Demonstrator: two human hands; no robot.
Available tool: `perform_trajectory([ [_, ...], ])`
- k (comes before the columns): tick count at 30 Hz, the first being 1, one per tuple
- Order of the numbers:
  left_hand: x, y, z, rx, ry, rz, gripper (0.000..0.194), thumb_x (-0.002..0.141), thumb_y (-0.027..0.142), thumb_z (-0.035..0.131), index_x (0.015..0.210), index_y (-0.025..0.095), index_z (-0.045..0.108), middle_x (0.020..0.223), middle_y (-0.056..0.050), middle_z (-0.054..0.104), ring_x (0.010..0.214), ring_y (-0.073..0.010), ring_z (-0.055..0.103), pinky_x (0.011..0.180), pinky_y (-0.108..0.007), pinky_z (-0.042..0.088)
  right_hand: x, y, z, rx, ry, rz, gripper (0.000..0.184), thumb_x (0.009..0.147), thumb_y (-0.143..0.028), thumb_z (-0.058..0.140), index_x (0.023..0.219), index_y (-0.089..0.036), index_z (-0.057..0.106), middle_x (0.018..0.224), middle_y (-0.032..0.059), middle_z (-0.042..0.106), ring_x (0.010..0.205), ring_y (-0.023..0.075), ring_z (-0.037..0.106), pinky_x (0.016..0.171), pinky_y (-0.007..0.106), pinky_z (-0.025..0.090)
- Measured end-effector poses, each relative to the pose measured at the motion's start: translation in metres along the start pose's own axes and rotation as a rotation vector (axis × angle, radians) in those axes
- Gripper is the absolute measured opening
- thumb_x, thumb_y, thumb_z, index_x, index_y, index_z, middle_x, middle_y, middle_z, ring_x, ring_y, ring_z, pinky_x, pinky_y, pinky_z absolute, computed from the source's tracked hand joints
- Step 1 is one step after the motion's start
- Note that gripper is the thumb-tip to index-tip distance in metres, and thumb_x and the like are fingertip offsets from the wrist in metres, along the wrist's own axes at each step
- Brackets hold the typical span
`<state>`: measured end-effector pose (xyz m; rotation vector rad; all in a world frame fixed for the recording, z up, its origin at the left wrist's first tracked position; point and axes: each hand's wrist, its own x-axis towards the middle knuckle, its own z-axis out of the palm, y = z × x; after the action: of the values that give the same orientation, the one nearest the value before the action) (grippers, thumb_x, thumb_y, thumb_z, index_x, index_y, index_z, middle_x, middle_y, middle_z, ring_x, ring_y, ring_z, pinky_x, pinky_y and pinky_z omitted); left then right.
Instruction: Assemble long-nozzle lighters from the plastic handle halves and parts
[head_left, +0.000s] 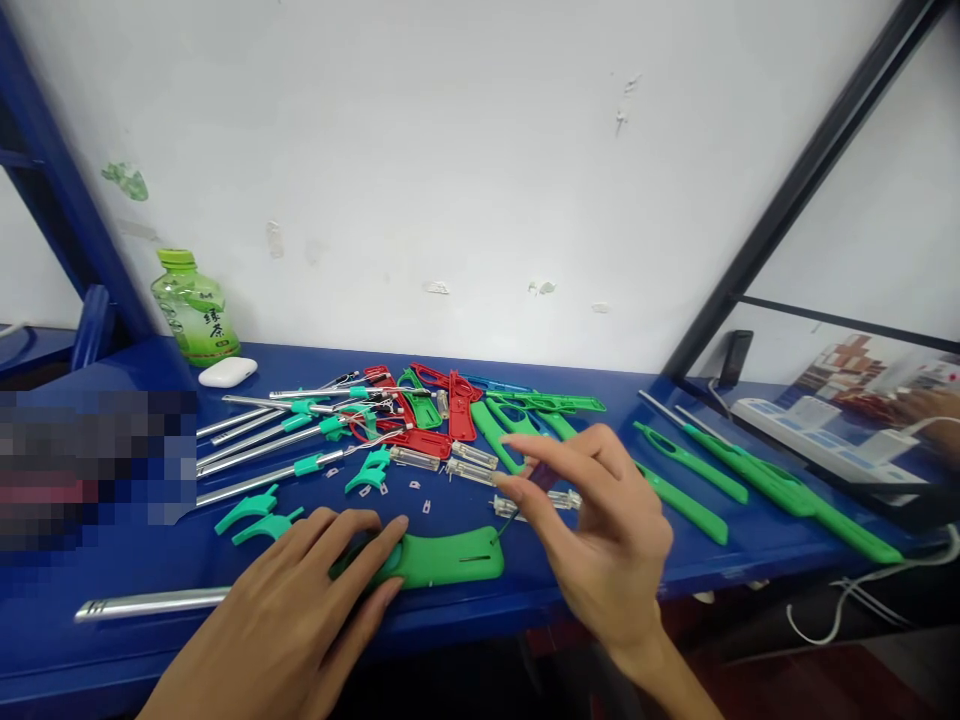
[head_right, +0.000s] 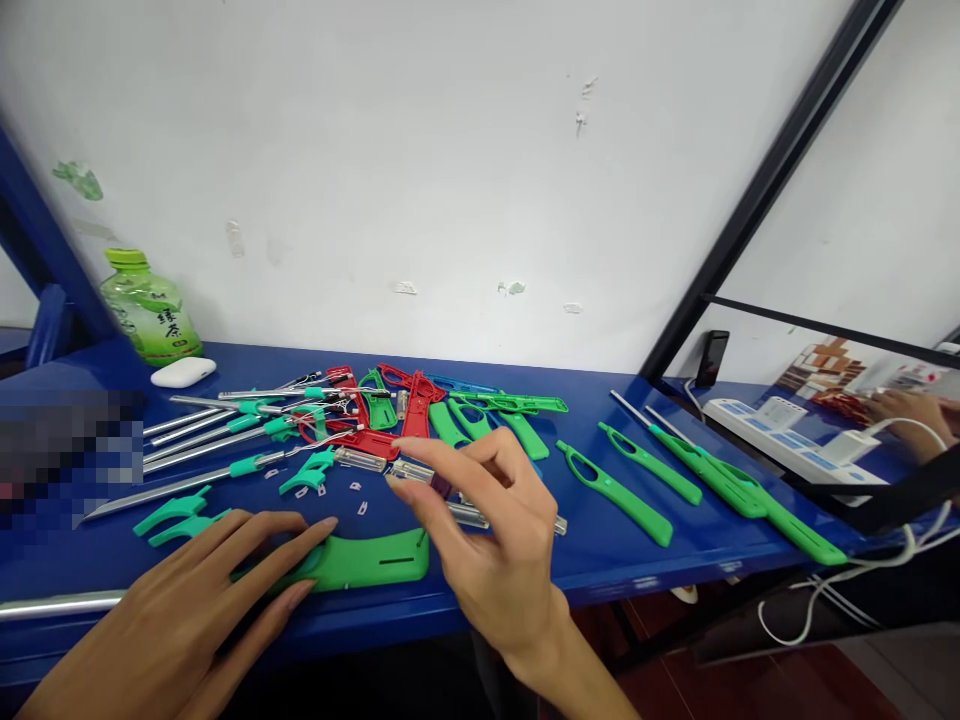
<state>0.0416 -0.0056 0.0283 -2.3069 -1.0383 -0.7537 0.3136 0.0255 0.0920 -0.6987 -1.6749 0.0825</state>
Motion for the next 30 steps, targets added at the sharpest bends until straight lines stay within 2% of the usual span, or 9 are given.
perform_trajectory([
  [5,-0.002,-0.001,0.001,0.0,-0.005,0.01,0.039,0.117,0.034,0.042,0.148,0.023,0.064,0.129,-0.002,0.075,0.12,-0.0225,0.065,0.106,-0.037,0.042,0.001,0.0,-0.007,0.162,-0.241,0.113,0.041,0.113,-0.018,0.057,0.145,-0.039,0.072,0.123,0.002,0.079,0.109,0.0203,0.075,0.087,0.038,0.064],
  [8,-0.003,-0.001,0.002,-0.011,0.004,-0.021,0.04,0.117,0.036,0.043,0.149,0.026,0.064,0.128,-0.002,0.075,0.118,-0.0224,0.067,0.104,-0.036,0.045,0.0,-0.001,-0.004,0.138,-0.12,0.055,0.037,0.104,-0.017,0.074,0.132,-0.04,0.079,0.096,-0.0019,0.076,0.086,0.0169,0.071,0.075,0.033,0.061],
  [10,-0.004,-0.002,0.002,-0.013,-0.002,-0.031,0.04,0.116,0.038,0.044,0.15,0.028,0.063,0.128,-0.003,0.075,0.119,-0.0231,0.067,0.104,-0.037,0.046,-0.001,0.0,-0.001,0.014,-0.011,-0.021,0.04,0.099,-0.018,0.082,0.132,-0.039,0.08,0.093,-0.0014,0.072,0.082,0.0167,0.067,0.072,0.033,0.06],
  [14,-0.006,-0.002,0.004,-0.005,-0.031,0.005,0.043,0.116,0.033,0.044,0.155,0.023,0.058,0.132,-0.004,0.072,0.121,-0.0255,0.063,0.111,-0.039,0.039,-0.002,-0.001,-0.001,0.107,-0.157,0.062,0.041,0.112,-0.016,0.058,0.144,-0.036,0.073,0.121,0.0045,0.077,0.105,0.021,0.075,0.085,0.039,0.064],
  [16,-0.008,-0.003,0.005,0.013,-0.049,0.036,0.045,0.116,0.032,0.043,0.159,0.021,0.054,0.134,-0.006,0.071,0.122,-0.0271,0.061,0.113,-0.041,0.036,-0.001,-0.001,-0.001,0.172,-0.167,0.104,0.04,0.111,-0.014,0.058,0.139,-0.037,0.076,0.113,0.0026,0.079,0.099,0.0198,0.075,0.08,0.037,0.064],
  [20,-0.012,-0.005,0.006,0.09,-0.116,0.081,0.051,0.114,0.029,0.044,0.165,0.022,0.046,0.135,-0.005,0.073,0.124,-0.0285,0.062,0.113,-0.044,0.035,-0.001,-0.001,-0.001,0.006,-0.006,-0.019,0.041,0.1,-0.019,0.082,0.133,-0.042,0.079,0.088,-0.0021,0.069,0.081,0.0171,0.064,0.07,0.033,0.058],
  [23,-0.015,-0.007,0.009,0.138,-0.153,0.11,0.053,0.113,0.029,0.045,0.166,0.027,0.045,0.141,-0.003,0.072,0.127,-0.0279,0.063,0.115,-0.045,0.035,0.001,0.0,-0.004,0.053,-0.157,0.041,0.039,0.11,-0.024,0.066,0.145,-0.04,0.072,0.114,0.003,0.076,0.103,0.0211,0.071,0.081,0.038,0.063],
  [25,-0.018,-0.008,0.011,0.154,-0.149,0.132,0.053,0.113,0.029,0.046,0.166,0.029,0.046,0.143,-0.003,0.072,0.127,-0.0279,0.064,0.117,-0.046,0.035,0.001,0.001,-0.006,0.154,-0.234,0.101,0.043,0.114,-0.018,0.054,0.148,-0.039,0.07,0.124,0.0039,0.077,0.112,0.0219,0.073,0.087,0.039,0.064],
  [30,-0.022,-0.011,0.02,0.076,-0.06,0.055,0.052,0.115,0.038,0.047,0.166,0.024,0.048,0.137,-0.004,0.075,0.124,-0.0269,0.067,0.114,-0.041,0.038,0.0,0.005,-0.001,0.051,-0.014,0.013,0.039,0.098,-0.019,0.083,0.131,-0.039,0.08,0.088,-0.0016,0.068,0.079,0.0172,0.066,0.069,0.032,0.059],
])
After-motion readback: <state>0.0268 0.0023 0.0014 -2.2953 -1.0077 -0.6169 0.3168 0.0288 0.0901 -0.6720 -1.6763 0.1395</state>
